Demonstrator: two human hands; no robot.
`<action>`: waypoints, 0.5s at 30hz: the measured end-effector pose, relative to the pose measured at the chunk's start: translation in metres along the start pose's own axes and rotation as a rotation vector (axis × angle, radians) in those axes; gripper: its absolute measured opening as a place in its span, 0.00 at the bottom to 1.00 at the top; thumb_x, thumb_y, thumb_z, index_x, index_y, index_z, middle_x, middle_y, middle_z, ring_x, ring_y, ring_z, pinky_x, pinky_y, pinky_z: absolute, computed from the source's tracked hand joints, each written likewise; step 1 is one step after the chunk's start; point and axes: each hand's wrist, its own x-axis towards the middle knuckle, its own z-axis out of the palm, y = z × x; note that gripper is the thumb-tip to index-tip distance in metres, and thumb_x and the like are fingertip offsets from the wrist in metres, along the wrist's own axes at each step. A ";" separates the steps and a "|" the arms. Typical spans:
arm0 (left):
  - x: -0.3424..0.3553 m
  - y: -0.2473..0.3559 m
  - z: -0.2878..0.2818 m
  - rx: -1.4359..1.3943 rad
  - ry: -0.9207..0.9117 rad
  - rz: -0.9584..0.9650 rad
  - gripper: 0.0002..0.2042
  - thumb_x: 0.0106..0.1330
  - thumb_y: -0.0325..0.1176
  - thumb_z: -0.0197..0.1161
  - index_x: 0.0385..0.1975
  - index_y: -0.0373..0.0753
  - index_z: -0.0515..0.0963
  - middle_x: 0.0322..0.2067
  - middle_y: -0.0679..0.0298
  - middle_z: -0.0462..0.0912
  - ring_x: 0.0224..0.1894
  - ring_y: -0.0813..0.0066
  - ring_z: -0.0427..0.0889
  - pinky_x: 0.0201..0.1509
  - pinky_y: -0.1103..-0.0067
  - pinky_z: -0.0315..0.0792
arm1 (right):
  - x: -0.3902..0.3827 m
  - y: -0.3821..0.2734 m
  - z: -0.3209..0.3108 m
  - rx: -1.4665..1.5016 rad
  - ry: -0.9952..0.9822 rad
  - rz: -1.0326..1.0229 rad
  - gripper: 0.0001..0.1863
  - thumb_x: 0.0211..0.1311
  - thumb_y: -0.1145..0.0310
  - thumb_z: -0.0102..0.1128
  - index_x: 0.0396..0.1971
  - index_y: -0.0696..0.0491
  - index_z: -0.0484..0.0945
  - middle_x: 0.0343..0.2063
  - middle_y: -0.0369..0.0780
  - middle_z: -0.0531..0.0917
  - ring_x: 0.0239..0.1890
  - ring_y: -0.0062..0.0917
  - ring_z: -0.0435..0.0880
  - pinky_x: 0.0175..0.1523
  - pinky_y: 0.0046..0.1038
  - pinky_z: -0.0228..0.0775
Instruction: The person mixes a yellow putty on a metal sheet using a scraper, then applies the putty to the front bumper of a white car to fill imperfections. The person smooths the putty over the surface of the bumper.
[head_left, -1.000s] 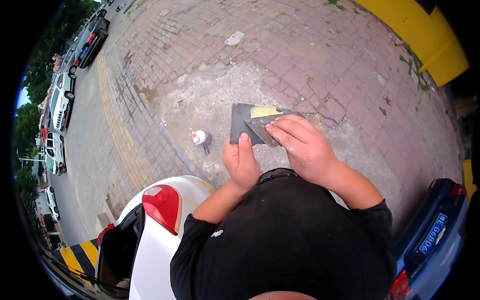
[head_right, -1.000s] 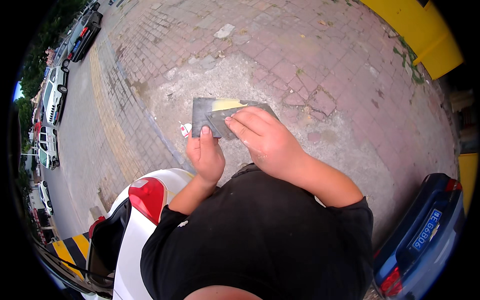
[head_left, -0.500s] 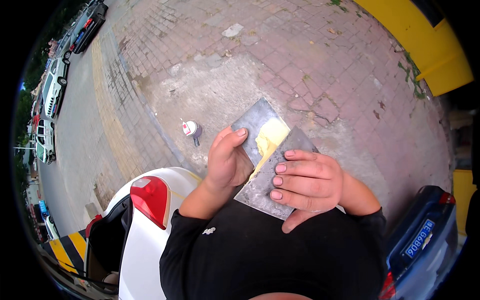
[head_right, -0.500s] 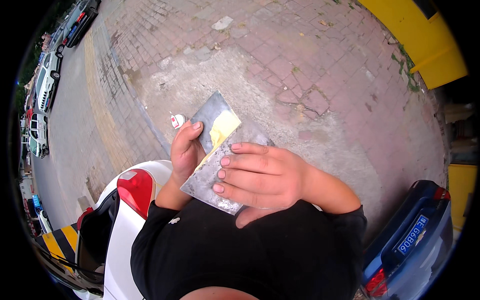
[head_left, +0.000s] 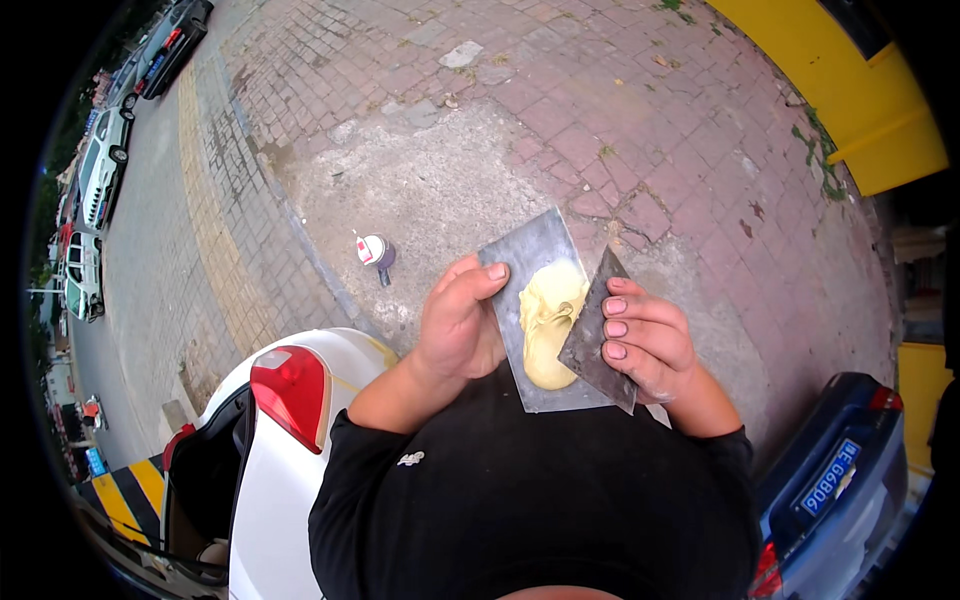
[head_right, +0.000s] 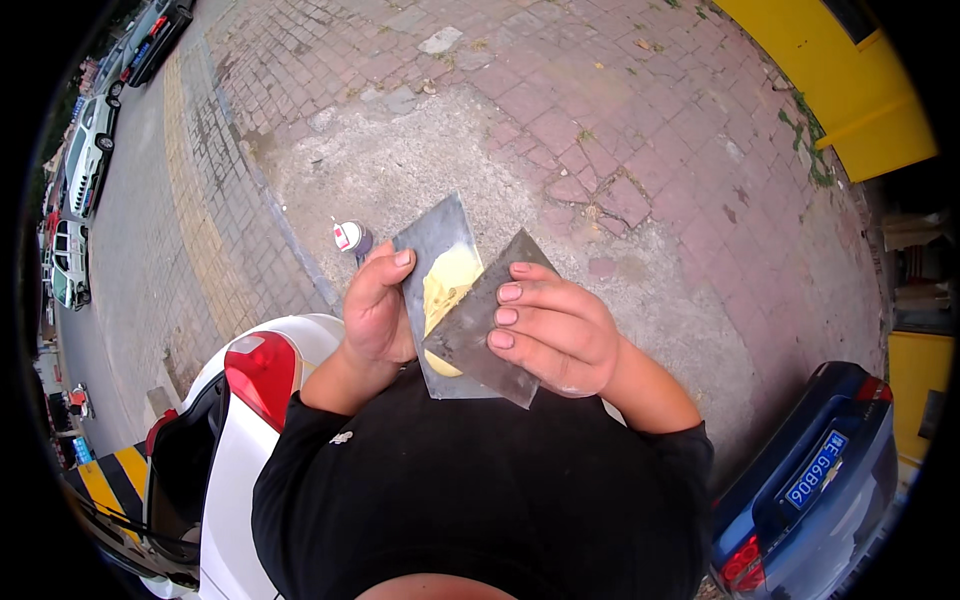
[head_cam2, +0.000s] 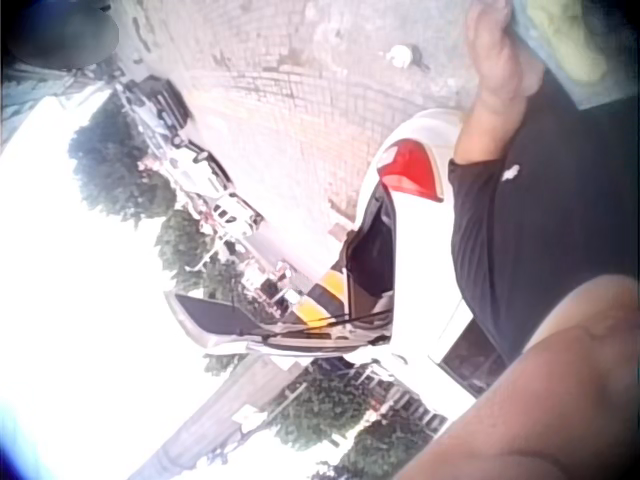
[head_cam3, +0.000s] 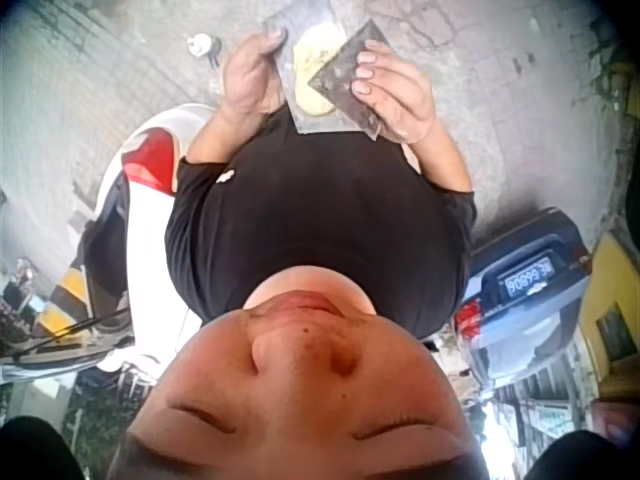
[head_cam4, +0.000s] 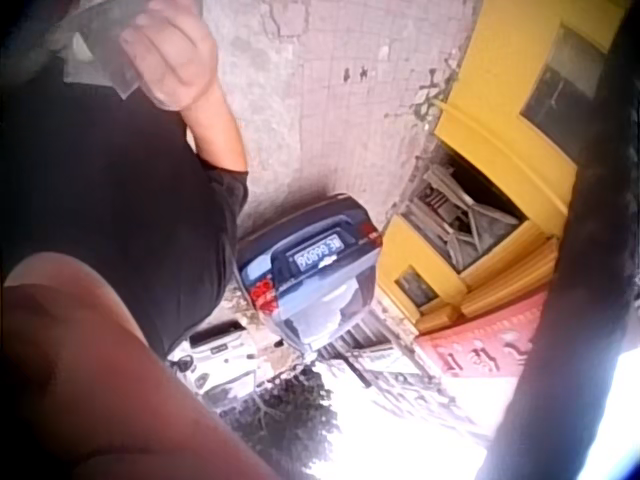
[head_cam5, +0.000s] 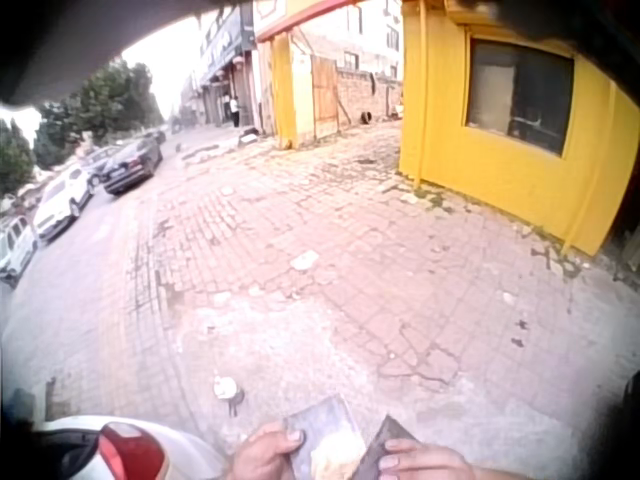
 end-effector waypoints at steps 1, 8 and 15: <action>0.000 -0.001 0.001 0.006 -0.001 -0.002 0.18 0.69 0.32 0.45 0.51 0.24 0.70 0.45 0.46 0.81 0.47 0.59 0.83 0.51 0.68 0.78 | -0.003 -0.002 0.001 0.011 0.036 0.032 0.14 0.52 0.82 0.66 0.40 0.59 0.79 0.44 0.43 0.77 0.50 0.38 0.79 0.57 0.45 0.75; 0.000 -0.003 0.001 -0.033 0.022 0.124 0.18 0.70 0.32 0.44 0.54 0.26 0.69 0.50 0.47 0.79 0.50 0.56 0.81 0.54 0.64 0.76 | -0.040 0.010 0.005 -0.013 0.014 0.296 0.17 0.47 0.85 0.66 0.41 0.63 0.77 0.42 0.47 0.78 0.48 0.39 0.80 0.51 0.39 0.76; 0.006 -0.007 -0.020 0.333 0.069 0.565 0.18 0.71 0.31 0.43 0.55 0.26 0.68 0.54 0.51 0.76 0.58 0.58 0.74 0.65 0.65 0.64 | -0.046 0.002 0.005 0.920 0.682 0.965 0.17 0.69 0.76 0.48 0.56 0.58 0.70 0.56 0.41 0.76 0.59 0.26 0.74 0.65 0.30 0.61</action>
